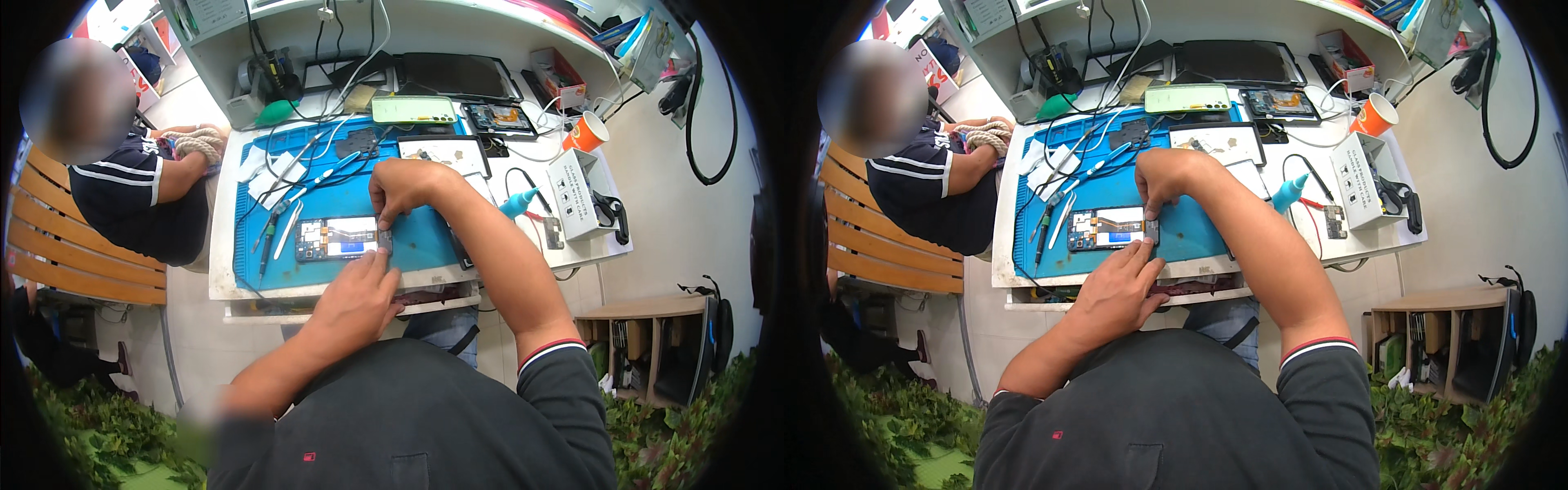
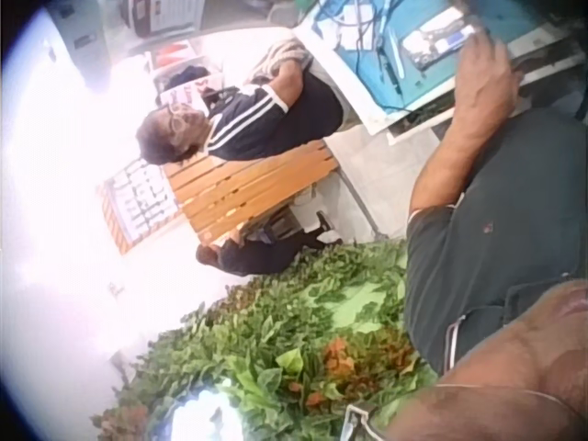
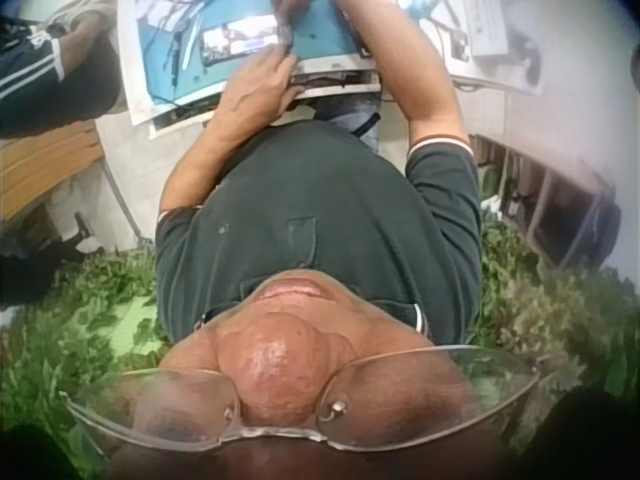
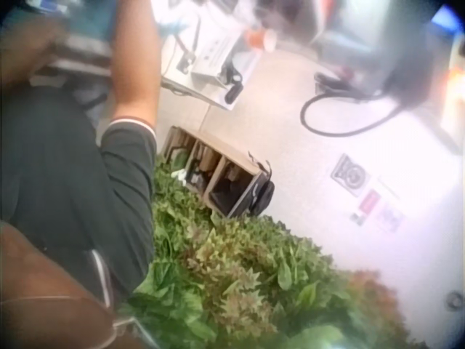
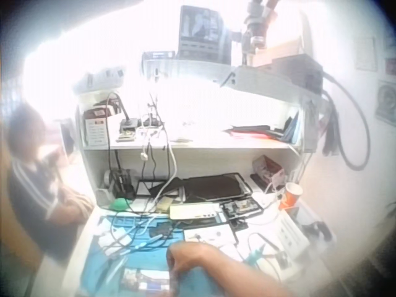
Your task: The person works on the internal components of a disassembled mobile phone, using a small tool to press on connectors and cables.
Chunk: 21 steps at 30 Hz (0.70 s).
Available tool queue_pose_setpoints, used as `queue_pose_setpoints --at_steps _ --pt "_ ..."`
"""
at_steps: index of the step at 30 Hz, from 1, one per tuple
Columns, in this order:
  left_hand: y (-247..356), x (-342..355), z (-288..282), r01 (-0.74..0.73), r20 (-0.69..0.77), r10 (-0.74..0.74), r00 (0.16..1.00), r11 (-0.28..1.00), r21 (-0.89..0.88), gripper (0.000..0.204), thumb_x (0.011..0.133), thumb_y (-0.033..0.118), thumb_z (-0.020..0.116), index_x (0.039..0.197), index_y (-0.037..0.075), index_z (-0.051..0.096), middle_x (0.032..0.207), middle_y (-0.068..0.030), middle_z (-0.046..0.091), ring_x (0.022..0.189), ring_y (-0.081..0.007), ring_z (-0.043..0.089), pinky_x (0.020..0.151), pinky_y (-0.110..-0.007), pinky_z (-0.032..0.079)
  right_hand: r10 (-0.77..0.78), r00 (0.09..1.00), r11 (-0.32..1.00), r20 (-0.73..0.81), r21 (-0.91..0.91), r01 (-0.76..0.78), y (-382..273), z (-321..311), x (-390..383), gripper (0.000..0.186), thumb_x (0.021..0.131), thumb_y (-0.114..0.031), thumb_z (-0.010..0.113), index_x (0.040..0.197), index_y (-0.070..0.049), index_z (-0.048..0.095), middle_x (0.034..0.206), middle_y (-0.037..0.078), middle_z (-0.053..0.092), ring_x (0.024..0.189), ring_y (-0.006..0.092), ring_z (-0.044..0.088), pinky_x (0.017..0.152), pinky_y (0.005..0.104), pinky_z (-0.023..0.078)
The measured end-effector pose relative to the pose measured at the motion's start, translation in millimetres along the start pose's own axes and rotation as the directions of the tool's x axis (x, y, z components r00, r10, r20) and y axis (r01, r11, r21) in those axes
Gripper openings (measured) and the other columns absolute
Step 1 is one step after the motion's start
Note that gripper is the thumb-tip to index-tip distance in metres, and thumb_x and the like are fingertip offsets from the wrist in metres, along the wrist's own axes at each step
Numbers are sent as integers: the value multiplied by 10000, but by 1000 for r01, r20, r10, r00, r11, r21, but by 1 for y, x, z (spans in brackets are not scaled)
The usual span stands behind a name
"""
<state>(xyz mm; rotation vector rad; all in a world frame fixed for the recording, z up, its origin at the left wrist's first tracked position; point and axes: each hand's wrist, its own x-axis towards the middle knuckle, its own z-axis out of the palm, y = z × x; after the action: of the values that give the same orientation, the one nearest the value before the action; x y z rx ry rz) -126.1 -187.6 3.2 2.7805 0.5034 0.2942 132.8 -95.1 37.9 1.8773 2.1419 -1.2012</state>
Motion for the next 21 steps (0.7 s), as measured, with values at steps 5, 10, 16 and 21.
queue_pose_setpoints --at_steps 5,10,16,21 --pt "8 0 4 40 29 -40 999 999 22 615 929 344 939 1367 -21 711 1570 -395 642 1463 -516 648 1205 -525 548 27 999 999 40 42 -29 3 -6 11 218 886 -137 969 1055 -23 893 946 114 876 751 221 818 719 374 655" --pt "13 -7 3 34 -8 -34 999 999 13 593 943 365 934 1338 -15 707 1628 -382 594 1497 -517 621 1203 -541 546 19 999 1000 -46 24 -18 -10 -2 0 108 904 -60 905 1006 -24 889 920 162 863 789 301 844 718 421 677" --pt "-16 -19 -2 -13 -26 10 1000 994 -107 525 970 342 916 1360 37 740 1672 -262 611 1541 -421 613 1209 -497 545 -351 767 908 -537 -395 140 -4 94 -46 166 871 -40 816 1017 16 762 1118 189 735 1146 405 690 1012 491 591" --pt "-31 -34 -27 87 -178 -131 975 968 -233 394 965 306 939 1252 69 809 1389 -171 807 1322 -364 770 1076 -441 625 -341 576 939 -743 -299 171 -11 146 -66 162 992 -49 782 1129 38 773 1279 186 746 1196 398 683 1074 493 554"
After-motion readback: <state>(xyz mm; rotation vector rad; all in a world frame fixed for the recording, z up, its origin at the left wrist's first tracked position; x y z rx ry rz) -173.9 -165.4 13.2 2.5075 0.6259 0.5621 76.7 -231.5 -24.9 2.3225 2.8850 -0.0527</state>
